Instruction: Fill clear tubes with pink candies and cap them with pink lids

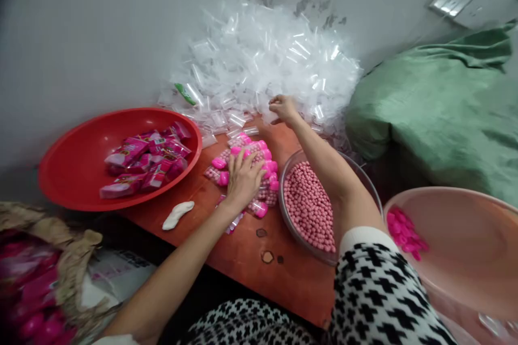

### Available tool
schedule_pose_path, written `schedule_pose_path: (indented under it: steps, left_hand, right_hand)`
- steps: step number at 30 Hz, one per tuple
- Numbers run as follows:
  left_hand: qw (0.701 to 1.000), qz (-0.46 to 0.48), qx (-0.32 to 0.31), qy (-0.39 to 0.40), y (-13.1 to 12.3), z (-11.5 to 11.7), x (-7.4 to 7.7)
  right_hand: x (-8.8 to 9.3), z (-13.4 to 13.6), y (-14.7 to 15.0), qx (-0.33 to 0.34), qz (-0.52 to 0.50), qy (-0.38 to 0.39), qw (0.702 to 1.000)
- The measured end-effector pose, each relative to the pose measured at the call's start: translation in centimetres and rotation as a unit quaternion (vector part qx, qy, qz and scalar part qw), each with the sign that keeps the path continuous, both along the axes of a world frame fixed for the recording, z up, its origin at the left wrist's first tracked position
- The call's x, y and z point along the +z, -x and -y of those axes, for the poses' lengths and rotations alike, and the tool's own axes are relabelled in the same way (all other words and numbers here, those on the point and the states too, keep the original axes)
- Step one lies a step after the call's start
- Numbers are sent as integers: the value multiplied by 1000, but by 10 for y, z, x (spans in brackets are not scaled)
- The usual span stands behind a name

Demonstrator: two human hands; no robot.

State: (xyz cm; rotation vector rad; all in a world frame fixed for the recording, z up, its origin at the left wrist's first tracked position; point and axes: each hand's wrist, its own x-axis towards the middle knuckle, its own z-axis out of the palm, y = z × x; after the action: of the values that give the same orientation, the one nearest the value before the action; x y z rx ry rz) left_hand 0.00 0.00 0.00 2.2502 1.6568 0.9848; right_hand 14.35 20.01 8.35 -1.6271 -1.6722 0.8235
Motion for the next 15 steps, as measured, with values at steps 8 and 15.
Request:
schedule_pose_path:
  steps: [8,15]
  left_hand:
    - [983,148,-31,-107,-13,-8,19]
    - [958,137,-253,-16,-96,-8,70]
  right_hand:
    - [42,154,-108,-22,-264,34,964]
    - [28,230,-148,-3,-236,80,968]
